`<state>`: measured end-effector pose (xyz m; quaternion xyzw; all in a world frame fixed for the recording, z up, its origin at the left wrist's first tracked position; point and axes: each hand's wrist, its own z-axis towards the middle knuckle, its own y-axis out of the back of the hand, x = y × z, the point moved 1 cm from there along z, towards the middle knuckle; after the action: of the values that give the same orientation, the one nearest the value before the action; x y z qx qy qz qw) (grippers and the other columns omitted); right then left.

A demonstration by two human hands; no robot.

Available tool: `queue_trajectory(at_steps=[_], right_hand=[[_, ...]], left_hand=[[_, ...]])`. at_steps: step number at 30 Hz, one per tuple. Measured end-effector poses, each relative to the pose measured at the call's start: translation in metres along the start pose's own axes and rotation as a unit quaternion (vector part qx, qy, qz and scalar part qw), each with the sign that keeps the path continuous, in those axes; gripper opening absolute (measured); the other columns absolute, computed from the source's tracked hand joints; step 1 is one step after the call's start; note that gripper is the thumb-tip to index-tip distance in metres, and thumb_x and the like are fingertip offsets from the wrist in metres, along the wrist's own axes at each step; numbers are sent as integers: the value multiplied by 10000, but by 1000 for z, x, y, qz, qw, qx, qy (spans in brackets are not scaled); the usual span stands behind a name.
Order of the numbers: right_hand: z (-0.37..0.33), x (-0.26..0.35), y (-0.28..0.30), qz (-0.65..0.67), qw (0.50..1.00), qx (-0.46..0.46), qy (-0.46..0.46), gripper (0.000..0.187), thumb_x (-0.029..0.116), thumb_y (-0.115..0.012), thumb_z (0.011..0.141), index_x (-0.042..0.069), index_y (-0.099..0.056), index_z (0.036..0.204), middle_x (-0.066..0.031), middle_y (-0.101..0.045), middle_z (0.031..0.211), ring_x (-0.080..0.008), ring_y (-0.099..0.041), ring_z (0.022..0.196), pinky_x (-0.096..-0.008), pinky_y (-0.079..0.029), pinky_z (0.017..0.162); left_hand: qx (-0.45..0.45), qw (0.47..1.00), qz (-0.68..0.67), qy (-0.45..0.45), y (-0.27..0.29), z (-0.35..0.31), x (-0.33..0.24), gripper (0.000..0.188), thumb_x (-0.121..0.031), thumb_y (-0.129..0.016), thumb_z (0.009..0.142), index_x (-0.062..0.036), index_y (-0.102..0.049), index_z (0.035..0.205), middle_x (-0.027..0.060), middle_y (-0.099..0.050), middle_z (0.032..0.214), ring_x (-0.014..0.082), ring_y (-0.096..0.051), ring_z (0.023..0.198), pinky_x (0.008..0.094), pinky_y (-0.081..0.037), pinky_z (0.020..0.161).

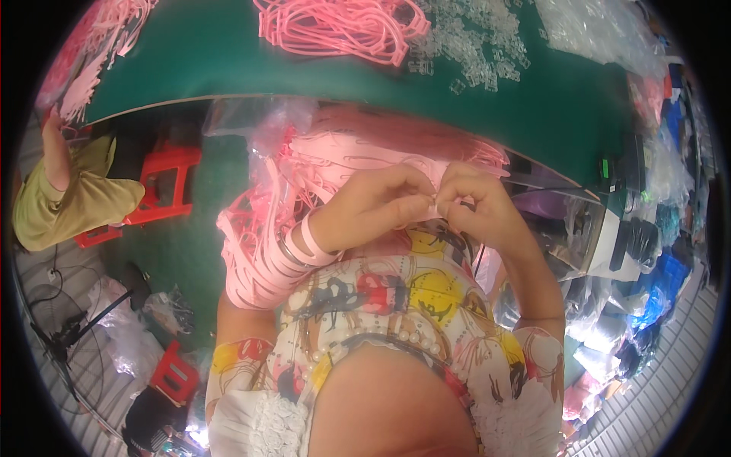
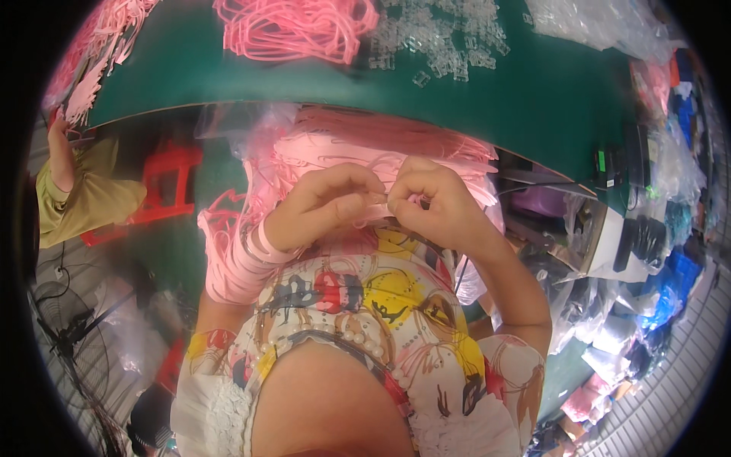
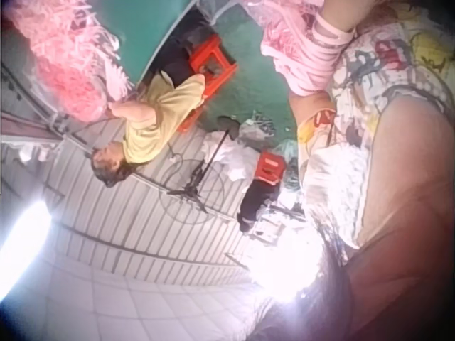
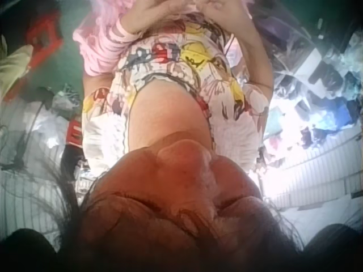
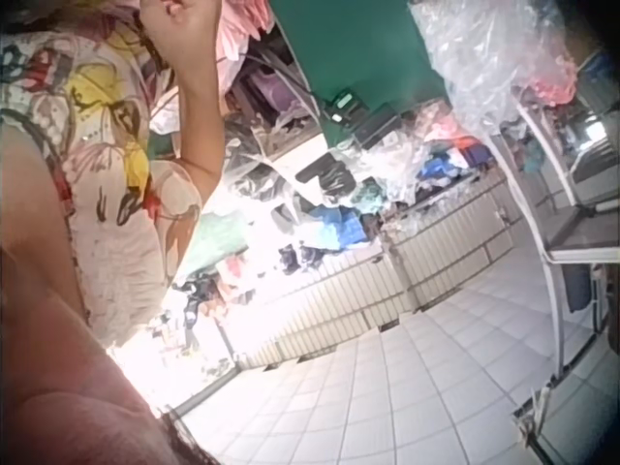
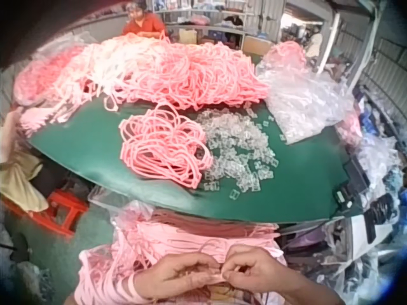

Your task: The person sits at a green work table in a workshop and assembles pink fabric straps by hand. They repeatedly pick up a strap and a small clear plastic clip, insert the strap end into the clip, and place the finished unit on a growing pile.

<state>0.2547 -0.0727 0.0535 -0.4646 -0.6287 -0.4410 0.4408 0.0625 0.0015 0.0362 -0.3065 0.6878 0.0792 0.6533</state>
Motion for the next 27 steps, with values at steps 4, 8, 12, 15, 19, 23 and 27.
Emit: queue_trajectory(at_steps=[4, 8, 12, 15, 19, 23, 27], right_hand=[[4, 0, 1, -19, 1000, 6, 16, 46, 56, -612, 746, 22, -632, 722, -37, -529, 755, -129, -507, 708, -268, -395, 612], [6, -4, 1, -35, 998, 23, 47, 42, 62, -622, 737, 28, -632, 717, -30, -529, 743, -124, -506, 699, -262, -389, 606], [8, 0, -2, -11, 997, 67, 35, 30, 67, -630, 718, 40, -630, 706, -27, -529, 732, -144, -507, 697, -278, -389, 631], [10, 3, -6, -76, 989, 38, 124, 18, 68, -635, 704, 61, -620, 710, -25, -528, 742, -185, -508, 723, -323, -387, 711], [9, 2, -14, -141, 969, -9, 201, 62, 66, -646, 689, 82, -603, 730, -22, -525, 769, -222, -501, 761, -369, -360, 796], [6, -2, -19, -197, 954, -56, 218, 81, 63, -656, 684, 84, -598, 737, -30, -524, 787, -225, -500, 777, -379, -352, 822], [6, 2, -19, -203, 951, -62, 225, 91, 45, -662, 676, 81, -600, 731, -42, -521, 786, -230, -502, 780, -387, -354, 830]], left_hand=[[20, 988, 152, 0, -2, 0, 2, 193, -99, -626, 889, 38, -612, 1025, 47, -646, 868, 111, -605, 815, 247, -487, 738], [32, 994, 96, 40, 2, -3, 13, 169, -94, -632, 893, 39, -626, 997, 64, -653, 867, 98, -612, 805, 241, -493, 712], [54, 973, -168, 147, 0, -11, 10, 125, -85, -649, 880, 19, -632, 948, 63, -648, 813, 86, -611, 749, 229, -485, 646], [85, 964, -145, 206, 5, -12, 10, 115, -90, -662, 870, 1, -618, 924, 51, -631, 753, 83, -573, 641, 207, -452, 588], [109, 925, -339, 133, -2, -18, 32, 123, -116, -644, 886, -6, -593, 907, 35, -606, 707, 72, -502, 563, 193, -415, 560], [73, 920, -354, 153, -1, -18, 40, 131, -142, -599, 923, -13, -583, 907, 27, -595, 750, 77, -517, 620, 205, -407, 559], [-6, 941, -265, 211, -1, -24, 18, 153, -157, -549, 955, -9, -591, 961, 19, -583, 820, 71, -535, 707, 224, -442, 610]])
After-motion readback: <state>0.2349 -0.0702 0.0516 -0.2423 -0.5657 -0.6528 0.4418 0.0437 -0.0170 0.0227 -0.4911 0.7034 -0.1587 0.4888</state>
